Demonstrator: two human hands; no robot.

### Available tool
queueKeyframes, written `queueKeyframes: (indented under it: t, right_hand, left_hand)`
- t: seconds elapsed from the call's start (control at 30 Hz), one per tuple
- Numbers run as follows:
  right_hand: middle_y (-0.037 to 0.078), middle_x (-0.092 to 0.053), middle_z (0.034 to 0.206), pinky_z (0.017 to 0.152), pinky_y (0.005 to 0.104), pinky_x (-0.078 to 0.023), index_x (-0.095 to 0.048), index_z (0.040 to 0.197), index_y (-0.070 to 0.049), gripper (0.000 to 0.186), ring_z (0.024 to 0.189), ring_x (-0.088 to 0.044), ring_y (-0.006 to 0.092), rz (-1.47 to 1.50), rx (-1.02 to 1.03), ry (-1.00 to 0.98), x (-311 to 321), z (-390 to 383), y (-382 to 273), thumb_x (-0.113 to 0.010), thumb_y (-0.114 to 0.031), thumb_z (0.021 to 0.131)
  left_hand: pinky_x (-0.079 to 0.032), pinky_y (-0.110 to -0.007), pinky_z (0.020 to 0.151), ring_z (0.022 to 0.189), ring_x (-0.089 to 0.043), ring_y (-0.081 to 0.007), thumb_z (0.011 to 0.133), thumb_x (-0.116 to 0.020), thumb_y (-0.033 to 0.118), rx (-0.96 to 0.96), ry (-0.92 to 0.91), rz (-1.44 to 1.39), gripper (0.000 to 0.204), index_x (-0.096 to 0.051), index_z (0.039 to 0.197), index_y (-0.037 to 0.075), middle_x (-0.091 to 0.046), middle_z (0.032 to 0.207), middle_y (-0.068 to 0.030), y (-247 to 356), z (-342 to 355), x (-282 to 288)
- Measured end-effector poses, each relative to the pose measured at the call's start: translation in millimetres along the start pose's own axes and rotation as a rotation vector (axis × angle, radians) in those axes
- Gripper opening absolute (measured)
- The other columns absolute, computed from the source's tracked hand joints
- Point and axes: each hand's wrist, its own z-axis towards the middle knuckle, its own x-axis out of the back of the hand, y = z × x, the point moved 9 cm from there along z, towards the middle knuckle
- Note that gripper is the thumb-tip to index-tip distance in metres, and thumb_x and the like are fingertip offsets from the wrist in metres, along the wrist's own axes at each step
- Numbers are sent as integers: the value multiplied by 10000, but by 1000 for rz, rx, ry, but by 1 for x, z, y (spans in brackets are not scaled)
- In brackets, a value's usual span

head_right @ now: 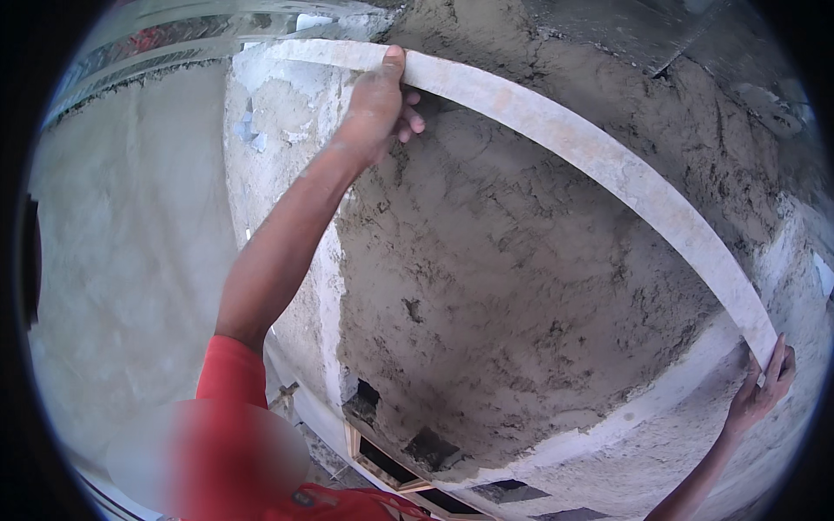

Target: The person applies mortar from a bucket to an unfinished wall using a trowel and then smooths the surface with a long straight-edge tool.

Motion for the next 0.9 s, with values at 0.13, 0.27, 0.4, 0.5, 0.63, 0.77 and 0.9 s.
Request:
queueKeyframes:
  t: [0.13,0.27,0.4,0.5,0.63,0.77,0.9]
  right_hand:
    - [189,-507,1182,905,417,-379,-511,1317,-77,424,1053,-502,345,29,28,-78,-11,-16,12,-569,-172,908]
    - [206,-497,1211,907,456,-373,-487,1319,-48,403,1071,-491,375,55,101,-140,-1,-48,15,-503,-199,946]
    - [218,-494,1232,897,481,-376,-453,1341,-34,437,1084,-488,392,-5,203,-129,6,-59,8,-445,-269,972]
    - [220,-507,1219,891,470,-384,-465,1333,-28,435,1074,-497,386,-49,133,-95,1,-53,15,-471,-255,962]
    - [218,-525,1204,889,458,-390,-480,1324,-23,436,1066,-505,377,-6,60,-57,-10,-7,3,-514,-229,941]
    - [208,-530,1211,895,461,-387,-483,1323,-25,439,1074,-501,375,-27,109,-38,-4,-4,11,-526,-224,934]
    - [207,-527,1217,917,465,-367,-490,1316,-27,425,1095,-488,371,-14,127,-97,-8,-20,12,-517,-219,938]
  left_hand:
    - [-377,-280,330,443,-513,-155,985,-330,457,63,75,-25,531,-477,1019,-52,-499,813,-119,-13,-16,2]
    - [-364,-275,289,389,-483,-138,985,-351,422,135,115,-93,503,-504,851,-38,-479,585,-62,-43,-62,-2]
    - [-358,-253,289,385,-450,-129,973,-381,445,158,77,-127,521,-514,805,-30,-484,590,-48,-63,-76,-3]
    - [-348,-275,314,397,-433,-127,954,-439,456,1,126,-138,538,-526,777,-45,-494,598,-53,-32,-49,-8]
    - [-425,-369,443,529,-504,-204,923,-454,413,115,278,-150,559,-524,943,-141,-535,655,-131,30,8,-6]
    - [-484,-364,478,591,-557,-221,922,-455,418,45,154,-48,558,-542,941,-133,-553,685,-138,19,-4,-7]
    - [-484,-345,455,564,-549,-208,926,-468,419,115,239,-81,543,-561,820,-105,-546,680,-128,-18,-21,0]
